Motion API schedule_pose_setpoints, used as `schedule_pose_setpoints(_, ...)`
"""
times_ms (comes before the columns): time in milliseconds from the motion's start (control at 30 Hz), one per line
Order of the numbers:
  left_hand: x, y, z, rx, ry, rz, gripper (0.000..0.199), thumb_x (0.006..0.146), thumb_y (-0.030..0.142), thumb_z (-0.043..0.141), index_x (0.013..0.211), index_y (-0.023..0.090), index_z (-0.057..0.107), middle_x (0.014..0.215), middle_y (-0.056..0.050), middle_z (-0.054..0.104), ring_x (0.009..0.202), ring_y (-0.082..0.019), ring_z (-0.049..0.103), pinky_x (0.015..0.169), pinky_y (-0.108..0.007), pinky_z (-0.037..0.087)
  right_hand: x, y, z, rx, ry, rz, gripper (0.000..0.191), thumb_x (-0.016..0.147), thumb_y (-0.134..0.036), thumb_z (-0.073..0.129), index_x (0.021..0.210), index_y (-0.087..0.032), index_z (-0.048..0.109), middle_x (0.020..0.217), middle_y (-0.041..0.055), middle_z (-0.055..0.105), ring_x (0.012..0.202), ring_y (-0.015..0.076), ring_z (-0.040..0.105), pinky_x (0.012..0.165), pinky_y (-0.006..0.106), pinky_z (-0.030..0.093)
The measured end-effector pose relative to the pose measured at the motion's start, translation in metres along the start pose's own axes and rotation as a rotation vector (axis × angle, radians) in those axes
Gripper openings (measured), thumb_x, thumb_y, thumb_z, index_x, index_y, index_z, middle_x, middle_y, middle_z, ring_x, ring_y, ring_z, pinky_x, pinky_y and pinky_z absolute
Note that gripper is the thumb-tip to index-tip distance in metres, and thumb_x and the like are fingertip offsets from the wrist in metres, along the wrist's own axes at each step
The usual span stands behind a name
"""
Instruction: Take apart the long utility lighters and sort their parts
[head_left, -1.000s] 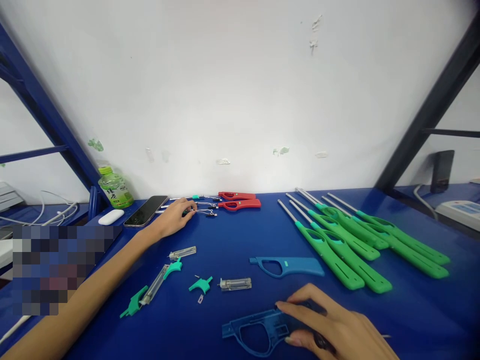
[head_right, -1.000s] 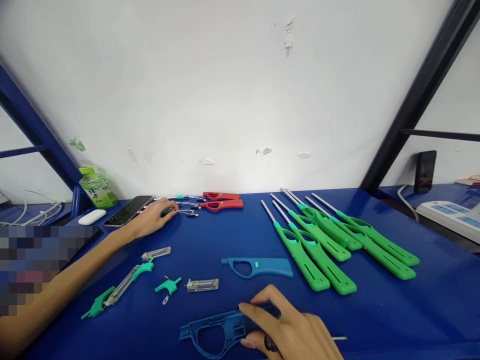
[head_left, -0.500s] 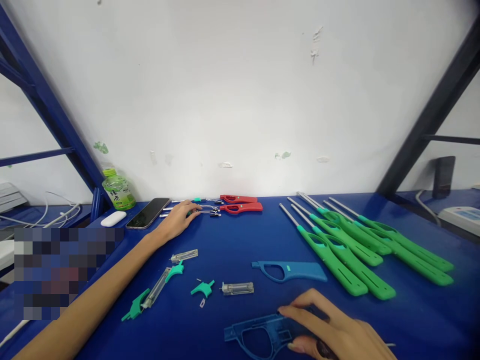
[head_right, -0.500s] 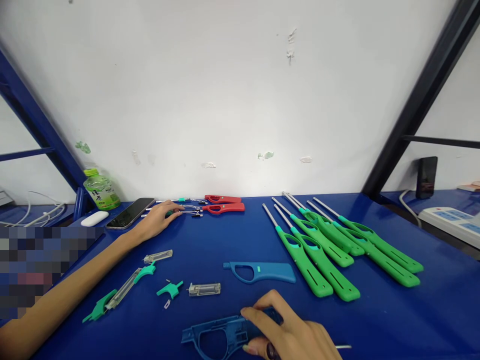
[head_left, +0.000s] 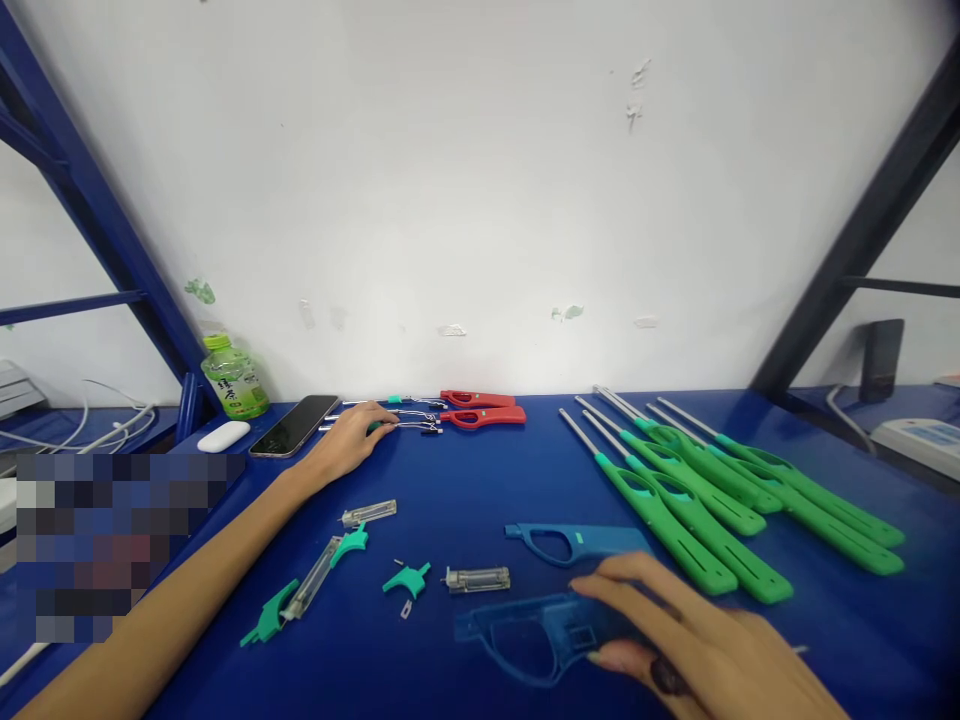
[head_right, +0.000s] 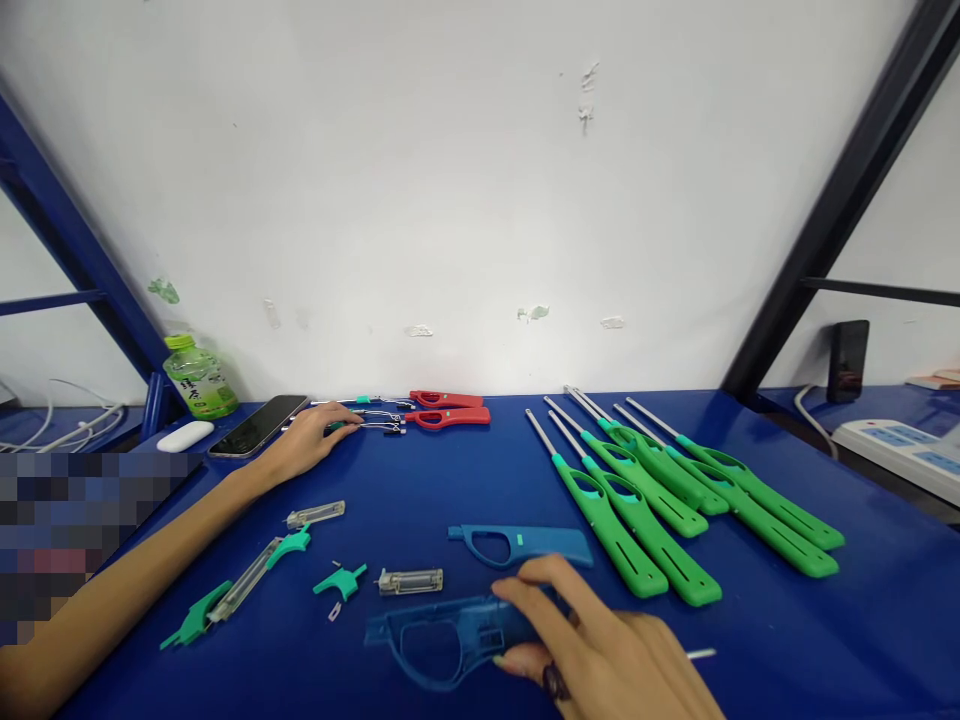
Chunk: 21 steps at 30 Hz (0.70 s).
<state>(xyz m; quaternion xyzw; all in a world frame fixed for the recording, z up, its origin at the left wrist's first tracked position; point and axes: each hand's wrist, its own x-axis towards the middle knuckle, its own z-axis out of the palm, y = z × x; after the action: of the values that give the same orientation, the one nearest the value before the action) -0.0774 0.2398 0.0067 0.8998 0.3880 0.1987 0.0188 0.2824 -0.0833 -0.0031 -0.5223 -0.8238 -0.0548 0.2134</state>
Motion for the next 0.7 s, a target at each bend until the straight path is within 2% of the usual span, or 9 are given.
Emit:
schedule_pose_setpoints(67, 0.001, -0.002, 0.002, -0.006, 0.004, 0.005, 0.033, 0.101, 0.042, 0.066, 0.125, 0.019, 0.066, 0.13, -0.01, 0.067, 0.116, -0.025, 0.066, 0.101, -0.05, 0.056, 0.021, 0.005, -0.017, -0.074, 0.039, -0.013, 0.031, 0.105, -0.028, 0.052, 0.134, -0.03, 0.062, 0.124, 0.0059, 0.074, 0.068, 0.0168, 0.077, 0.062, 0.026, 0.064)
schedule_pose_setpoints(100, 0.001, -0.004, 0.002, -0.008, 0.009, 0.008, 0.033, 0.101, 0.042, 0.066, 0.125, 0.019, 0.066, 0.13, -0.009, 0.067, 0.116, -0.025, 0.066, 0.101, -0.049, 0.057, 0.035, 0.008, -0.025, -0.101, 0.021, -0.014, 0.031, 0.106, -0.029, 0.053, 0.135, -0.03, 0.062, 0.124, 0.0066, 0.073, 0.074, 0.0183, 0.078, 0.066, 0.028, 0.064)
schedule_pose_setpoints(200, 0.002, -0.008, 0.005, -0.013, 0.022, 0.02, 0.033, 0.101, 0.042, 0.066, 0.124, 0.019, 0.066, 0.129, -0.009, 0.067, 0.115, -0.024, 0.067, 0.1, -0.049, 0.057, 0.083, 0.026, -0.036, -0.169, -0.132, 0.026, 0.029, 0.108, -0.031, 0.052, 0.134, -0.026, 0.064, 0.125, 0.0084, 0.071, 0.092, 0.0218, 0.078, 0.074, 0.031, 0.062)
schedule_pose_setpoints(333, 0.002, -0.013, 0.01, -0.007, 0.042, 0.028, 0.032, 0.101, 0.042, 0.065, 0.124, 0.019, 0.066, 0.128, -0.009, 0.067, 0.113, -0.024, 0.067, 0.098, -0.048, 0.058, 0.147, 0.06, -0.019, -0.179, -0.225, 0.052, 0.023, 0.104, -0.035, 0.063, 0.119, -0.02, 0.07, 0.117, 0.009, 0.072, 0.096, 0.0222, 0.074, 0.083, 0.039, 0.061)
schedule_pose_setpoints(433, 0.002, -0.015, 0.012, 0.002, 0.056, 0.032, 0.032, 0.101, 0.042, 0.065, 0.124, 0.019, 0.066, 0.128, -0.009, 0.067, 0.112, -0.023, 0.068, 0.098, -0.047, 0.058, 0.177, 0.08, 0.004, -0.156, -0.306, 0.042, 0.032, 0.101, -0.04, 0.067, 0.125, -0.018, 0.066, 0.124, 0.0082, 0.07, 0.104, 0.0214, 0.07, 0.09, 0.044, 0.061)
schedule_pose_setpoints(567, 0.001, -0.014, 0.013, 0.012, 0.071, 0.043, 0.031, 0.101, 0.042, 0.065, 0.123, 0.019, 0.066, 0.128, -0.009, 0.067, 0.112, -0.023, 0.067, 0.098, -0.047, 0.058, 0.191, 0.085, 0.02, -0.128, -0.32, 0.041, 0.037, 0.101, -0.041, 0.067, 0.132, -0.02, 0.064, 0.132, 0.0096, 0.066, 0.11, 0.0234, 0.069, 0.093, 0.046, 0.06)
schedule_pose_setpoints(700, 0.0, -0.014, 0.014, 0.017, 0.08, 0.046, 0.032, 0.101, 0.041, 0.065, 0.124, 0.019, 0.066, 0.128, -0.009, 0.067, 0.113, -0.024, 0.067, 0.098, -0.048, 0.058, 0.171, 0.078, -0.001, -0.094, -0.307, 0.047, 0.036, 0.102, -0.042, 0.065, 0.13, -0.019, 0.064, 0.131, 0.0095, 0.067, 0.11, 0.0231, 0.069, 0.095, 0.046, 0.059)
